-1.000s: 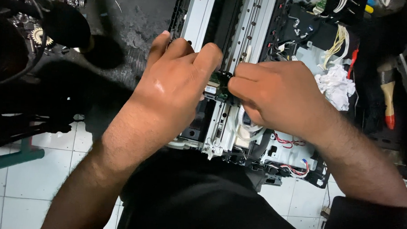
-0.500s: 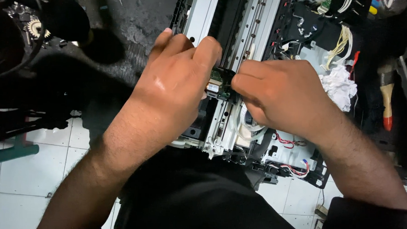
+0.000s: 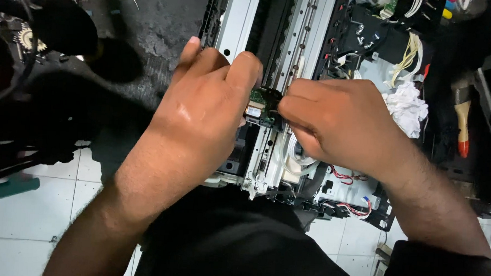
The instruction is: Cleaning a printer component and connecting ribbon cables to a circuit board.
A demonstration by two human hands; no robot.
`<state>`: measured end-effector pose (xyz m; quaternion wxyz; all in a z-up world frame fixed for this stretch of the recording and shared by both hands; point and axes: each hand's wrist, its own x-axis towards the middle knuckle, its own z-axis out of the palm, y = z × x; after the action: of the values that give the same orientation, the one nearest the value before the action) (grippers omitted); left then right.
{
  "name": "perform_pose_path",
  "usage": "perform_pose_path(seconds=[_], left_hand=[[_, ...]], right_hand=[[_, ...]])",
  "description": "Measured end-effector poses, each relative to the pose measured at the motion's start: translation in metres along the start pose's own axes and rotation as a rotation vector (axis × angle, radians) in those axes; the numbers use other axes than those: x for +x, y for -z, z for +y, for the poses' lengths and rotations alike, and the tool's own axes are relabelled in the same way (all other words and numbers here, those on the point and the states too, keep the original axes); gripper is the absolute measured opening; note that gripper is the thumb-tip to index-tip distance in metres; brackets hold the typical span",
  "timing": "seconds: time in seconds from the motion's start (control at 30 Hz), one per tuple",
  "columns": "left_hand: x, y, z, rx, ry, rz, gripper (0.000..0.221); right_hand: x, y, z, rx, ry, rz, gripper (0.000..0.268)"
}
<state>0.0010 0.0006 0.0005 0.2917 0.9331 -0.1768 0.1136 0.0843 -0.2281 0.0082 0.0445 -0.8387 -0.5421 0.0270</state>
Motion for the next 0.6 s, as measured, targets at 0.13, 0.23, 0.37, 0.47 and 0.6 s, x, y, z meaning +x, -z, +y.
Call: perform_pose_path(seconds=[0.13, 0.23, 0.37, 0.47, 0.6], left_hand=[[0.0022, -0.0007, -0.0014, -0.054, 0.037, -0.045, 0.039], [0.0029, 0.0012, -0.0012, -0.050, 0.022, -0.044, 0.047], [0.0062, 0.0003, -0.0031, -0.066, 0.050, -0.090, 0.046], [0.0055, 0.0019, -0.0007, -0.075, 0.067, -0.078, 0.039], [0.0059, 0.0024, 0.0007, -0.055, 0.067, -0.068, 0.042]], right_hand=[[0.0014, -0.0001, -0.0005, 0.009, -0.022, -0.018, 0.024], [0.0011, -0.0019, 0.0012, 0.005, -0.017, 0.001, 0.024], [0.0038, 0.0004, 0.0041, 0.073, -0.033, -0.011, 0.022], [0.0029, -0.0025, 0.0040, 0.056, -0.038, -0.005, 0.023], [0.0036, -0.0034, 0.0048, 0.013, -0.029, -0.013, 0.023]])
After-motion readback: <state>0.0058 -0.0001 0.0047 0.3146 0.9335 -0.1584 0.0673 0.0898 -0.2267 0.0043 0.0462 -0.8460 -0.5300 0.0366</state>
